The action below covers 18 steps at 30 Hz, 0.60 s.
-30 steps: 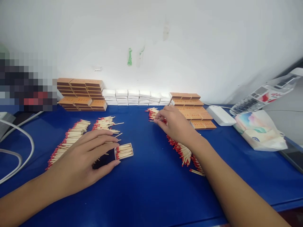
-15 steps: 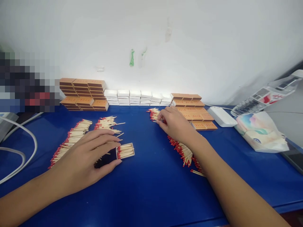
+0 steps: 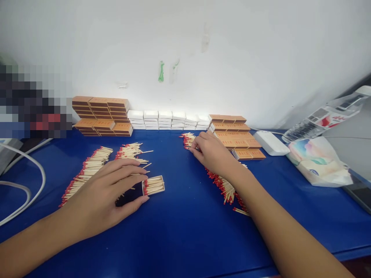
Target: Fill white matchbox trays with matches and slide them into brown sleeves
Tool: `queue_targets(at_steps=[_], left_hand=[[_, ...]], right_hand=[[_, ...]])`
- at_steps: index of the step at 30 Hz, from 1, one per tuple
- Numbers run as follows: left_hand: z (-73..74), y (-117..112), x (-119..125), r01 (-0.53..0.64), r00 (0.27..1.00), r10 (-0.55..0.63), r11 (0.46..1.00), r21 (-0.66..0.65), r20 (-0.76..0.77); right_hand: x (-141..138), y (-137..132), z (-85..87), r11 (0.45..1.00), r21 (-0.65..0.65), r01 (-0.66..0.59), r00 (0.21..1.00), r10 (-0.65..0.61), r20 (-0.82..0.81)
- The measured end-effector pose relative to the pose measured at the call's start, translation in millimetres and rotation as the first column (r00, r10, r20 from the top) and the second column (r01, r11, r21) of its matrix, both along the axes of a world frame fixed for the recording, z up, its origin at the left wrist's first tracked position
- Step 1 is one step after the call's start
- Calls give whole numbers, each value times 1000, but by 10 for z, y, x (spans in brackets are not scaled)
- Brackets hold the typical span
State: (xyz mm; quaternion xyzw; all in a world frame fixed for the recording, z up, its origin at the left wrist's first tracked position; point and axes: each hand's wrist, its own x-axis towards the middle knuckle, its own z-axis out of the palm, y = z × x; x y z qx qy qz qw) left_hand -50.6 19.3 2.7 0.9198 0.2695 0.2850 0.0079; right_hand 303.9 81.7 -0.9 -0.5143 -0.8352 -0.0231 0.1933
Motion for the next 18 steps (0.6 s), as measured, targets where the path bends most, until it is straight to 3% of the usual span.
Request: queue_targets(at_steps=[18], left_hand=[[-11,3,5,-5,1000,5,1000,12,-3]], right_hand=[[22,29,-15,1000,-20,7,1000,-7,-9]])
